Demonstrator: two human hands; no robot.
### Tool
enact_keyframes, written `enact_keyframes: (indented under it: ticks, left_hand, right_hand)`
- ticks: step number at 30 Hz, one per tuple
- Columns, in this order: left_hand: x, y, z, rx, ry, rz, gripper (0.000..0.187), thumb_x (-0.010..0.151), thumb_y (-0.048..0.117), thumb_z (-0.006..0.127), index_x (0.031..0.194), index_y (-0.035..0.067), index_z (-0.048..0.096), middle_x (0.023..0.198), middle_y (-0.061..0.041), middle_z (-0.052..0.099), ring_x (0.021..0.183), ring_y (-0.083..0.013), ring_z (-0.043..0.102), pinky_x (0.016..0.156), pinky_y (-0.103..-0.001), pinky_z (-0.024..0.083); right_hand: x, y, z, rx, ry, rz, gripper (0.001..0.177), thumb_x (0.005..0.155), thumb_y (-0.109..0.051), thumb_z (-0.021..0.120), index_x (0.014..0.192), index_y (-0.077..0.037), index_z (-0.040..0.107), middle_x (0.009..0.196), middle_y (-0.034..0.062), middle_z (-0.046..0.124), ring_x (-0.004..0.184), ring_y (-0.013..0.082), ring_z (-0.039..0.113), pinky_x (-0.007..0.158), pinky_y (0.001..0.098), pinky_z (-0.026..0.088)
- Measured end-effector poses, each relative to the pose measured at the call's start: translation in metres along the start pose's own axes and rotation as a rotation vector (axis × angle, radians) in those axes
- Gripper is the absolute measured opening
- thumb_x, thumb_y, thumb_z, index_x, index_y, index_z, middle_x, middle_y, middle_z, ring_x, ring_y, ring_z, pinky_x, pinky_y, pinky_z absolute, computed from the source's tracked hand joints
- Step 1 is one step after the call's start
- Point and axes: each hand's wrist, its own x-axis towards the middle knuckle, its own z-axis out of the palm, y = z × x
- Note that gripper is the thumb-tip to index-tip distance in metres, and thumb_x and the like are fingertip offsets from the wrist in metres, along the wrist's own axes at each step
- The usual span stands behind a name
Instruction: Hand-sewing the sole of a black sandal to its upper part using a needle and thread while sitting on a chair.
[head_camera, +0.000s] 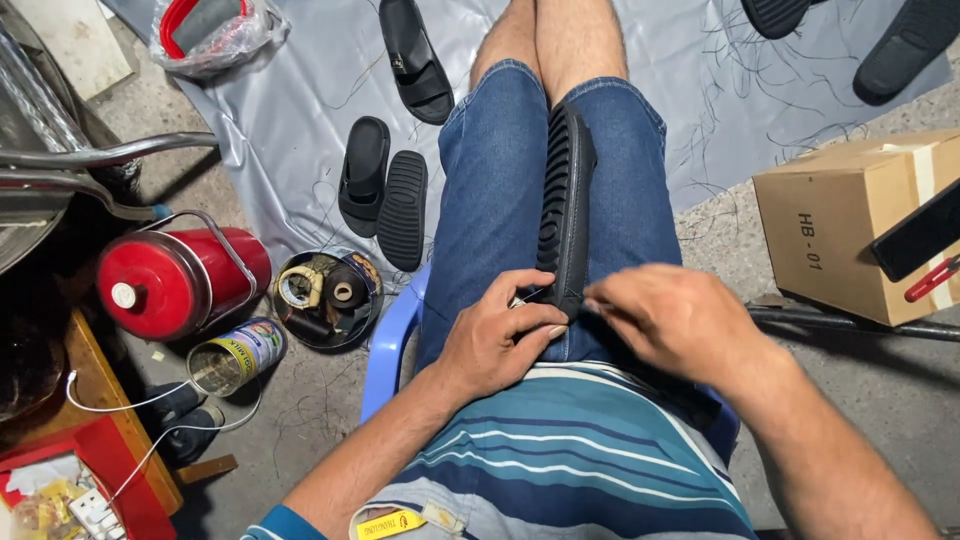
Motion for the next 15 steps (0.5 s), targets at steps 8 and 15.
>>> enact_keyframes:
  ticks: [8, 15]
  left_hand:
    - [0.001, -0.001, -0.006, 0.096, -0.117, 0.08, 0.011, 0.081, 0.015, 0.063, 0.089, 0.022, 0.066, 0.117, -0.007, 0.055, 0.084, -0.0362, 0.063, 0.063, -0.044, 0.053]
    - [0.004, 0.006, -0.012, 0.045, -0.165, 0.106, 0.018, 0.084, 0.013, 0.057, 0.1, 0.019, 0.062, 0.121, -0.013, 0.05, 0.088, -0.0412, 0.06, 0.067, -0.05, 0.053]
  right_hand:
    - [0.028, 0.018, -0.007, -0.077, 0.048, -0.147, 0.004, 0.076, -0.019, 0.061, 0.078, -0.018, 0.058, 0.062, 0.0017, 0.058, 0.065, 0.0222, 0.062, 0.057, 0.0352, 0.051]
    - [0.035, 0.021, -0.003, -0.045, 0.064, -0.138, 0.003, 0.079, -0.02, 0.061, 0.08, -0.017, 0.059, 0.064, 0.0022, 0.059, 0.067, 0.0212, 0.062, 0.058, 0.0334, 0.051]
